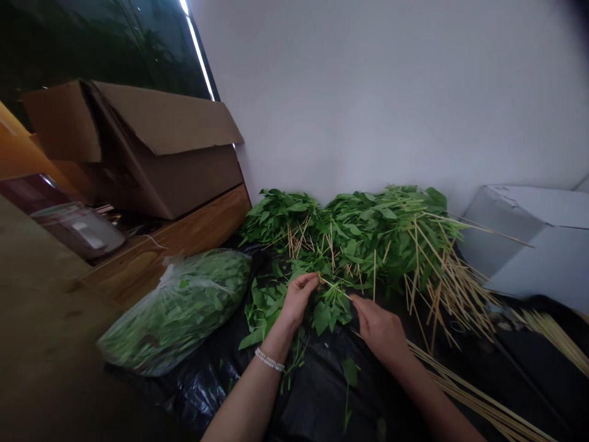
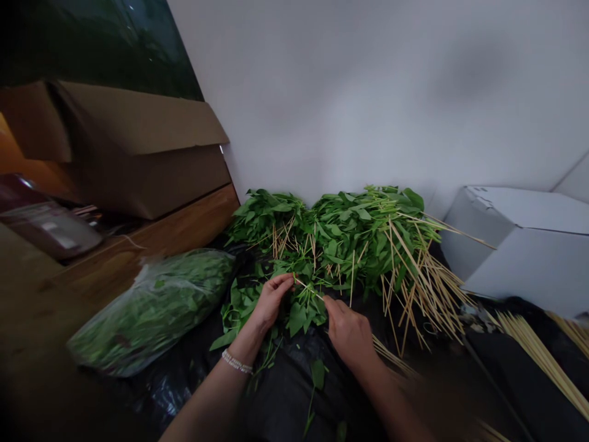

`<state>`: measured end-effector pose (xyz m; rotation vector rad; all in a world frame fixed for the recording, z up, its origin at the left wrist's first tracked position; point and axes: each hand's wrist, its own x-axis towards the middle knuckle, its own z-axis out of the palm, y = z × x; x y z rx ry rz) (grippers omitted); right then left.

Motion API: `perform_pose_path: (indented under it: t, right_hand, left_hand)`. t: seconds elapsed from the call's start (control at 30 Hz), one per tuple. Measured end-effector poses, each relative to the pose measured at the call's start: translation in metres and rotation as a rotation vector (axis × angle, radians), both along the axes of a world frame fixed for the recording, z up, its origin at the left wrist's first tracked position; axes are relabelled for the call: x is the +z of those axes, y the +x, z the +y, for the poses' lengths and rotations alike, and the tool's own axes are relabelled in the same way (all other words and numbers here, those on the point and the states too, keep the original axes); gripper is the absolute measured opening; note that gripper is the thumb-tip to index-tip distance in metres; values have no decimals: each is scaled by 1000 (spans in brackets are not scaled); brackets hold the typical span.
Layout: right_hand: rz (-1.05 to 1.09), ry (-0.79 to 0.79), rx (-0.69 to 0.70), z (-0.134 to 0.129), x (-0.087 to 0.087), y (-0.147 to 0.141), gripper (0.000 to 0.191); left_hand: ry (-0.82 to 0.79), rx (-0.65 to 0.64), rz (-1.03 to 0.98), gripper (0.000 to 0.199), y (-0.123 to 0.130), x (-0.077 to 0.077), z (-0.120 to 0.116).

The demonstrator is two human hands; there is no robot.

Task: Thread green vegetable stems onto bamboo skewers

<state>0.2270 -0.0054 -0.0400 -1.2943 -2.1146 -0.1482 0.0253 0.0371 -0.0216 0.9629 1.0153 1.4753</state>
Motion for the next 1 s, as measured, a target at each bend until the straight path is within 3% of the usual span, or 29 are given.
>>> perform_pose_path:
  t: [0.17,0.53,1.0]
  right_hand:
    - [-15,-14,-30,0,1,-1,33]
    - [-25,-34,-29,-1,-1,-1,33]
    - [-51,-111,-49,-5,-3,-6,35]
  left_hand:
    - [8,-37,-2,28,0,1,0]
    - [-26,8,13,28,-3,-3,1]
    - [9,86,265,27,-3,3,1]
